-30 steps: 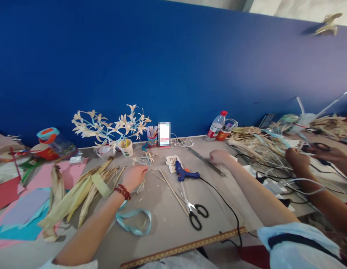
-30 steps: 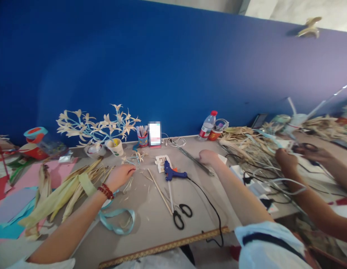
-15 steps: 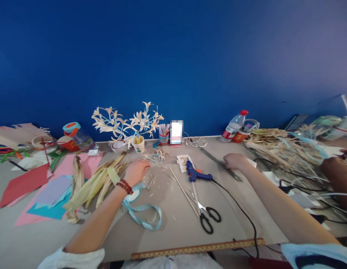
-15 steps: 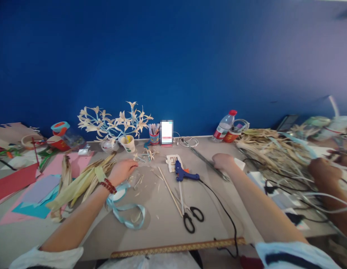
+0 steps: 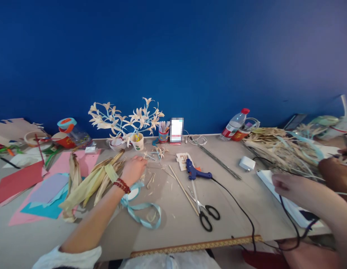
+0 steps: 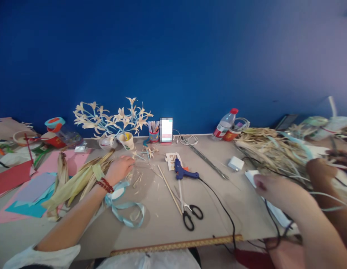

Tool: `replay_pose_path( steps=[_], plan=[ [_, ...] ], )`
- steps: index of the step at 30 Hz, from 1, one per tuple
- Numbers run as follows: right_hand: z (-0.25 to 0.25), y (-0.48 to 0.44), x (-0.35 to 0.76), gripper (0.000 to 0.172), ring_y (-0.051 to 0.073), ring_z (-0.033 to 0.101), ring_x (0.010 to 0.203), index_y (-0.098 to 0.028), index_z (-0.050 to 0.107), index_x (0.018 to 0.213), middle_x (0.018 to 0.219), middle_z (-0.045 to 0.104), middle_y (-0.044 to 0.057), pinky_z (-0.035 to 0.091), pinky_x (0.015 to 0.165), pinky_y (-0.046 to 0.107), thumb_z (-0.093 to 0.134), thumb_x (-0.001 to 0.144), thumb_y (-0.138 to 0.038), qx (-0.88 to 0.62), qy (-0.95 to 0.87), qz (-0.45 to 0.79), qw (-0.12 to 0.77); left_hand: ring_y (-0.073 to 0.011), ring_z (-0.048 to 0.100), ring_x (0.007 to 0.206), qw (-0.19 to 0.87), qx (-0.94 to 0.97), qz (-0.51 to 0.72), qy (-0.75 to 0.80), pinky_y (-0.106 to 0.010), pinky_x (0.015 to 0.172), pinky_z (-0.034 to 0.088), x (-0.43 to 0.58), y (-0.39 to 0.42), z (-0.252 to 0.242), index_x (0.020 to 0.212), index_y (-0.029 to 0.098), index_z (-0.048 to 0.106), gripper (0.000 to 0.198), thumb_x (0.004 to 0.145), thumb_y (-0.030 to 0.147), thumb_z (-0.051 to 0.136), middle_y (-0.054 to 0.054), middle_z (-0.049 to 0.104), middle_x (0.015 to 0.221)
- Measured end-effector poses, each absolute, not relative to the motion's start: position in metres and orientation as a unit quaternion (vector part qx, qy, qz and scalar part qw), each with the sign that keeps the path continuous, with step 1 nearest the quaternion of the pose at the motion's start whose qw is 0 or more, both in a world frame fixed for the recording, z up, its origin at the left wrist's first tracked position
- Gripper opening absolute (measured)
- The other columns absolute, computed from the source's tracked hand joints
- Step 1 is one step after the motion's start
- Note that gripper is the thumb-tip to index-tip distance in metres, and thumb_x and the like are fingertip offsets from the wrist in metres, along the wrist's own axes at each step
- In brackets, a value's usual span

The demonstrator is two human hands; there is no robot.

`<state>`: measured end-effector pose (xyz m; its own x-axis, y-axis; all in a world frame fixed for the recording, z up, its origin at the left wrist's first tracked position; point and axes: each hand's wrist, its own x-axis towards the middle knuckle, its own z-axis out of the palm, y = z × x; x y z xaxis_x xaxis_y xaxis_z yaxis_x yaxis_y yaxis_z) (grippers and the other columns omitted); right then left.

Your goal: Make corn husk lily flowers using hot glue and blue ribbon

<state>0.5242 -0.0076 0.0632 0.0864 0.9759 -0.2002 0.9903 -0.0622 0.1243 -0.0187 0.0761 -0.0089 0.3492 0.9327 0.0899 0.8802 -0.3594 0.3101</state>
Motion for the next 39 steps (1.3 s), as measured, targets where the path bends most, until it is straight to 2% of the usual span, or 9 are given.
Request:
replay_pose_path(
  steps=[1,3,6,8,11,16,21,31,39],
  plan=[
    [0.068,-0.019,0.521,0.02,0.019,0.064,0.06,-0.025,0.057,0.06,0.063,0.066,0.004,0.044,0.058,0.028,0.063,0.079,-0.02,0.728,0.676,-0.078,0.084,-0.0296,0.056,0.108,0.114,0.816,0.141,0.549,-0.041,0.092,0.044,-0.015,0.072,-0.006,0.101,0.017,0.071,0.022,0.084,0.015,0.057,-0.012,0.068,0.107],
    [0.071,-0.039,0.496,0.004,0.021,0.067,0.067,-0.03,0.064,0.081,0.077,0.071,0.006,0.049,0.065,0.031,0.061,0.083,-0.031,0.72,0.674,-0.16,-0.044,-0.0284,0.056,0.111,0.14,0.82,0.175,0.527,-0.04,0.097,0.043,-0.002,0.06,0.004,0.108,0.017,0.07,0.024,0.088,0.022,0.057,-0.011,0.067,0.115],
    [0.059,-0.055,0.417,0.017,0.023,0.069,0.076,-0.027,0.066,0.085,0.088,0.072,0.011,0.054,0.069,0.032,0.061,0.085,-0.043,0.62,0.681,-0.305,-0.241,-0.0206,0.061,0.103,0.208,0.83,0.226,0.466,-0.031,0.093,0.048,0.029,0.034,0.024,0.11,0.023,0.069,0.027,0.093,0.035,0.053,-0.006,0.068,0.113],
    [0.041,-0.054,0.355,0.025,0.023,0.07,0.073,-0.022,0.065,0.084,0.083,0.071,0.011,0.057,0.067,0.034,0.058,0.087,-0.046,0.535,0.661,-0.419,-0.32,-0.0188,0.065,0.091,0.372,0.797,0.306,0.365,-0.03,0.084,0.051,0.049,0.018,0.037,0.114,0.022,0.068,0.029,0.091,0.036,0.058,-0.007,0.069,0.109],
    [0.016,-0.044,0.286,0.021,0.021,0.071,0.075,-0.02,0.062,0.084,0.084,0.072,0.008,0.059,0.07,0.035,0.063,0.086,-0.041,0.458,0.601,-0.52,-0.398,-0.0183,0.065,0.083,0.45,0.751,0.375,0.305,-0.03,0.077,0.052,0.067,0.004,0.048,0.111,0.023,0.071,0.027,0.087,0.034,0.064,-0.008,0.07,0.103],
    [0.001,-0.027,0.244,0.016,0.018,0.071,0.073,-0.018,0.061,0.081,0.083,0.072,0.006,0.057,0.068,0.031,0.064,0.085,-0.033,0.407,0.601,-0.551,-0.411,-0.0198,0.065,0.084,0.411,0.729,0.42,0.35,-0.03,0.077,0.051,0.062,-0.003,0.048,0.092,0.021,0.075,0.015,0.087,0.029,0.064,-0.007,0.072,0.088],
    [-0.001,-0.02,0.232,0.008,0.018,0.071,0.071,-0.019,0.062,0.084,0.074,0.072,0.003,0.054,0.064,0.028,0.06,0.086,-0.026,0.416,0.65,-0.502,-0.392,-0.0179,0.063,0.08,0.392,0.726,0.439,0.355,-0.029,0.077,0.048,0.054,-0.007,0.04,0.08,0.02,0.07,0.011,0.086,0.027,0.064,-0.004,0.069,0.08],
    [-0.024,-0.022,0.219,0.009,0.015,0.062,0.061,-0.02,0.065,0.078,0.068,0.068,0.0,0.043,0.058,0.023,0.058,0.083,-0.02,0.469,0.712,-0.404,-0.332,-0.0179,0.063,0.081,0.358,0.704,0.461,0.405,-0.03,0.076,0.049,0.046,-0.02,0.006,0.085,0.022,0.066,0.008,0.089,0.025,0.06,-0.004,0.068,0.083],
    [-0.025,-0.024,0.217,0.012,0.018,0.062,0.062,-0.022,0.065,0.076,0.067,0.068,0.001,0.04,0.057,0.025,0.058,0.084,-0.025,0.478,0.723,-0.388,-0.313,-0.0177,0.062,0.078,0.363,0.696,0.462,0.413,-0.03,0.075,0.049,0.047,-0.021,0.0,0.084,0.022,0.066,0.007,0.088,0.025,0.061,-0.004,0.068,0.081]
  ],
)
